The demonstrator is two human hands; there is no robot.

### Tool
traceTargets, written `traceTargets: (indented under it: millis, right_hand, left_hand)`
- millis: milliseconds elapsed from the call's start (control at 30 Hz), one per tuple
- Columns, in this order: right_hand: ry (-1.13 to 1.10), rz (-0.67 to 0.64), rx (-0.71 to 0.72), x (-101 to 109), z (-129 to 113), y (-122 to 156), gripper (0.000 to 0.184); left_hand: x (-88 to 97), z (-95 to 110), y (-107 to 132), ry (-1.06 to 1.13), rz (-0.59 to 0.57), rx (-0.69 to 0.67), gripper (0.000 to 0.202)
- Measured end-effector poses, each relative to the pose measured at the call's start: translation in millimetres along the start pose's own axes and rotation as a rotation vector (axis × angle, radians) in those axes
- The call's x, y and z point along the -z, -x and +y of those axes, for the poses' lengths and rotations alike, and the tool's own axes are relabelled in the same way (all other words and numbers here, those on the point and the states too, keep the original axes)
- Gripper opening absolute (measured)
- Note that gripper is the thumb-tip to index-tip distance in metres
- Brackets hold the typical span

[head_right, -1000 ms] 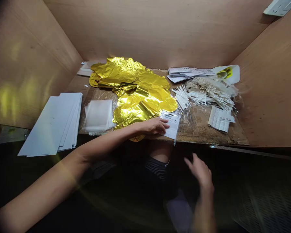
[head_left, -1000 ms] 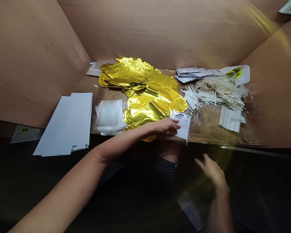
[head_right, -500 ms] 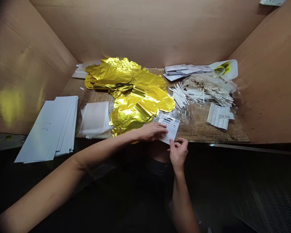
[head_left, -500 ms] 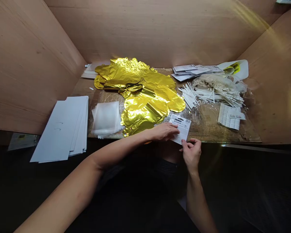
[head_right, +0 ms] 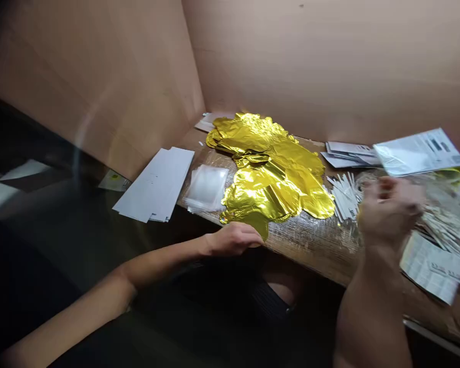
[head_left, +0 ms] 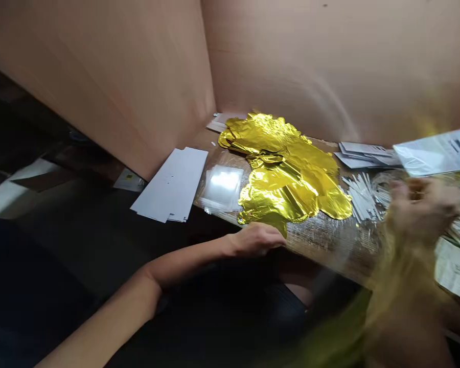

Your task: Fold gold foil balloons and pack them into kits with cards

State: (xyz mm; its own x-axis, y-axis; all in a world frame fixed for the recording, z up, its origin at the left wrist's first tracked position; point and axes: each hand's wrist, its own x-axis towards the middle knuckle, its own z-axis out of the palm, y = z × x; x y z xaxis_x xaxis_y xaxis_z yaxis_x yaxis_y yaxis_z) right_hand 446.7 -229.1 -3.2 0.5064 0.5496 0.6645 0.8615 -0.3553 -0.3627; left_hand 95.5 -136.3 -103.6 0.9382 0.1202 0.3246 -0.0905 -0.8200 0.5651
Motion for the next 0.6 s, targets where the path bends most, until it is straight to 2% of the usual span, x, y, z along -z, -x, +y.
traceTargets:
  millis: [33, 67, 100, 167, 200, 267, 367, 433, 467, 600]
  right_hand:
    - [-0.125, -0.133, 0.042, -12.5, -25.4, 18.9, 0.057]
    - [-0.260, -0.324, 0.096, -24.9, -52.0, 44.7, 0.051]
    - [-0.321, -0.444, 0.162, -37.0, -77.2, 73.8, 0.049]
    - [-0.351, -0.642, 0.296, -57.9, -116.1, 128.2, 0.046]
    - [-0.310, -0.676, 0.337, -66.0, -127.7, 148.4, 0.045]
    - [-0.241, -0.736, 0.396, -75.9, -135.3, 170.3, 0.040]
    - [-0.275, -0.801, 0.381, -75.8, -123.6, 169.5, 0.040]
    - [-0.419, -0.847, 0.259, -68.3, -114.5, 161.7, 0.041]
    - [-0.518, -0.873, 0.144, -63.7, -111.5, 158.0, 0.041]
    - [-0.961, -0.925, -0.417, -52.9, -102.9, 140.5, 0.037]
  left_hand:
    - [12.0, -8.3, 11.5, 0.040, 0.080, 0.081, 0.029]
    - [24.9, -16.6, 22.8, 0.089, 0.175, 0.175, 0.027]
    - [38.1, -24.9, 33.2, 0.139, 0.281, 0.271, 0.023]
    - [64.1, -40.0, 49.2, 0.208, 0.482, 0.458, 0.019]
    - [76.1, -46.5, 53.8, 0.228, 0.545, 0.523, 0.018]
    - [96.3, -56.3, 56.0, 0.239, 0.580, 0.581, 0.017]
    - [113.5, -61.1, 45.9, 0.231, 0.486, 0.521, 0.017]
    - [115.0, -57.4, 36.0, 0.236, 0.449, 0.424, 0.016]
    - [112.5, -53.8, 31.3, 0.233, 0.471, 0.370, 0.015]
    - [84.5, -36.5, 14.7, 0.124, 0.785, 0.149, 0.011]
